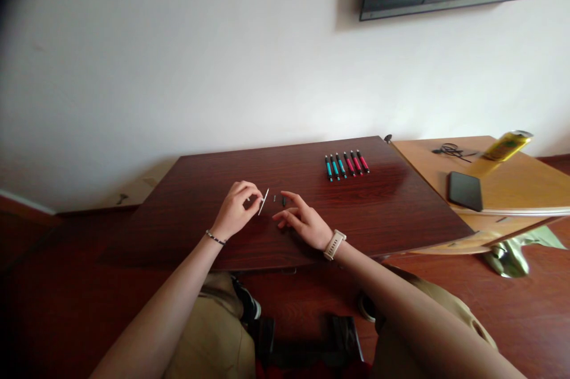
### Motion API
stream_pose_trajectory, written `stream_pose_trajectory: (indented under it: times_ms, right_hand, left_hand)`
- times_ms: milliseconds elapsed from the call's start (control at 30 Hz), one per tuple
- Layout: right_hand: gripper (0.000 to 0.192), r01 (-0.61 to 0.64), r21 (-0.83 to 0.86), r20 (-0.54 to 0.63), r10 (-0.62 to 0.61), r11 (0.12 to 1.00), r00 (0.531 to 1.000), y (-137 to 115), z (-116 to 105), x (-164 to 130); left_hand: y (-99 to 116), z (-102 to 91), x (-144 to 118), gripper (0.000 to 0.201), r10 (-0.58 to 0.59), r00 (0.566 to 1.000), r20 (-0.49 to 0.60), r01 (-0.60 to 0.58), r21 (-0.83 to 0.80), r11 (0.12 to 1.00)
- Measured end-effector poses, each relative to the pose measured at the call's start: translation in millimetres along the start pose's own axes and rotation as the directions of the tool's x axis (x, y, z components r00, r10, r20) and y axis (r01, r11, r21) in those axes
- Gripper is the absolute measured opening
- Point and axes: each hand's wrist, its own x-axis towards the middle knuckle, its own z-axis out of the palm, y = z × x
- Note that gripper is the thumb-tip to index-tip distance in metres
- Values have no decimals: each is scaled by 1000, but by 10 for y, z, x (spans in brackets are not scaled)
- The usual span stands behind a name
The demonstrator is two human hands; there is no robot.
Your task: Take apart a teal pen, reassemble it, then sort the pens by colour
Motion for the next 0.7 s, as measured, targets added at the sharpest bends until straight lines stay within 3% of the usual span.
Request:
stream_pose_trajectory:
  times_ms: [233, 700]
  right_hand:
    - [57, -12, -39, -35, 11, 999, 999, -28, -71, -23]
    - [59, -11, -62, -51, 8, 998, 999, -38, -119, -46]
  left_hand:
    - [-455, 49, -1, 11, -24, 1000, 14, 21, 181, 983]
    - [-565, 186, -20, 9, -16, 996, 86, -4, 220, 976]
